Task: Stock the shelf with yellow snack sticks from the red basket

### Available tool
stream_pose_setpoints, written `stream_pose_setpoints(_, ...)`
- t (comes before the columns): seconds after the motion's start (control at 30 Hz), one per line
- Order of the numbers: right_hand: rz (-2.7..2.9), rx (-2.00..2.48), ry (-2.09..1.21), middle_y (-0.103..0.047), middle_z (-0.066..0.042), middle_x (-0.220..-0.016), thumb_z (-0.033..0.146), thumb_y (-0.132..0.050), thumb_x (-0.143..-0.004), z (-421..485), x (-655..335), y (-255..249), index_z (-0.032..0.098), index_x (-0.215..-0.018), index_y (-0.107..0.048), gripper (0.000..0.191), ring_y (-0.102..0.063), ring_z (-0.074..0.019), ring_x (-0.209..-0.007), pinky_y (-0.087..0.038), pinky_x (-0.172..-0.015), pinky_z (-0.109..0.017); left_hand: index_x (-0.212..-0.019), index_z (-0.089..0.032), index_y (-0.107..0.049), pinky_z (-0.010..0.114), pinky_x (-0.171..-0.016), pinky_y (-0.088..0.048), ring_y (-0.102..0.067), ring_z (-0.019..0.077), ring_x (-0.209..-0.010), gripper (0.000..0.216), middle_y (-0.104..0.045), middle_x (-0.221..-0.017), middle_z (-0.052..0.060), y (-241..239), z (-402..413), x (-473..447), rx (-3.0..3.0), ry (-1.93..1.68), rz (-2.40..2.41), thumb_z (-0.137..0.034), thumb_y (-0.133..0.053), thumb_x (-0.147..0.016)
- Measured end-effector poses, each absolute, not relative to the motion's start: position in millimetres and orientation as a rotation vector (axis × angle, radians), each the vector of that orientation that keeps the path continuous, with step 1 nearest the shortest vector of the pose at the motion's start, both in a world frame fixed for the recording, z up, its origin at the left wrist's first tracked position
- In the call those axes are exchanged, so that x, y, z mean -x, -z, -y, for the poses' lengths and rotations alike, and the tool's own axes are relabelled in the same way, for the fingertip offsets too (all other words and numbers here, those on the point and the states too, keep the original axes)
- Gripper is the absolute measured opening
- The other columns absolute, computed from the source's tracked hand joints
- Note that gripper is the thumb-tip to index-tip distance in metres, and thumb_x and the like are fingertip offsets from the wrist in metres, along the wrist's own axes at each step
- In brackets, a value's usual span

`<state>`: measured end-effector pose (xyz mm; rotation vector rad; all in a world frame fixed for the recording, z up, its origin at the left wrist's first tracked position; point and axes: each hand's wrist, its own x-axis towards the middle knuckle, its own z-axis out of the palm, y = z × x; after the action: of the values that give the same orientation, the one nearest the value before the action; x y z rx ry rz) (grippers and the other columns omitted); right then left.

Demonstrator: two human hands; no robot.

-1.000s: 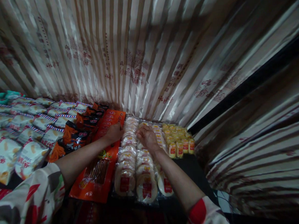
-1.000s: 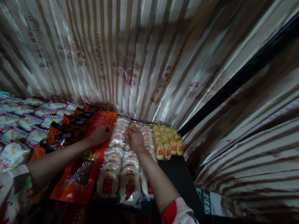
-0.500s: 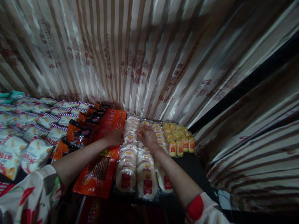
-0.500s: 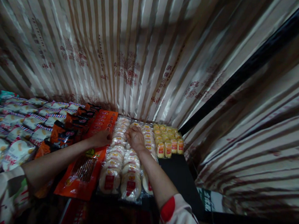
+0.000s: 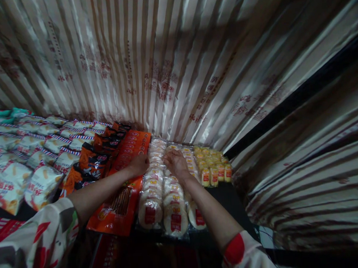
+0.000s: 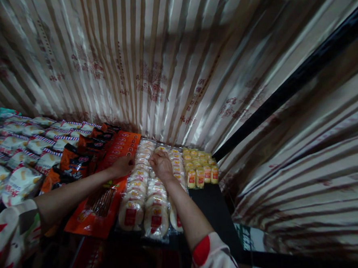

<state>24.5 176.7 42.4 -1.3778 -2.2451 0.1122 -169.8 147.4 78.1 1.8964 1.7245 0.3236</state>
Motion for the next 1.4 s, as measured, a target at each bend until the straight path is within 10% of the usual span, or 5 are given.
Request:
stream_pose_setpoints(0.7,2.261,1.394,-0.086,-0.063,-0.005,-0.083,0.017,-0.062,-0.08,-153,-22,-48,0.021,-0.074,-0.065,0.007,-0.051,-0.0211,-0.086,-0.042,-0.082,-0.033,-0.1,-0.013,-0.059,0.025,-0.07,-0.043,-0.063,0.0189,-0.087,0.02,-0.068,-0.1,0.009,-80,-142,171,-1.842,-0.367,-1.873,-0.021,-0.051,-0.084)
stream_pose_setpoints(0.97,2.237,1.407,-0.065,-0.063,-0.004,-0.082,0.019,-0.06,-0.081,-152,-18,-44,0.022,-0.073,-0.065,0.01,-0.052,-0.0208,-0.085,-0.041,-0.085,-0.034,-0.069,-0.016,-0.064,0.021,-0.055,-0.037,-0.062,0.0159,-0.071,0.013,-0.068,-0.073,0.002,-87,-131,179,-1.978,-0.053,-1.593,-0.02,-0.055,-0.077)
stream_pose_setpoints(1.4,2.216,1.407,-0.026,-0.065,-0.007,-0.09,0.021,-0.057,-0.084,-146,-19,-42,0.021,-0.089,-0.07,0.014,-0.054,-0.022,-0.093,-0.041,-0.086,-0.036,-0.078,-0.015,-0.061,0.022,-0.061,-0.039,-0.059,0.0151,-0.076,0.011,-0.067,-0.083,0.004,-79,-119,170,-1.953,-0.217,-1.659,-0.011,-0.05,-0.079)
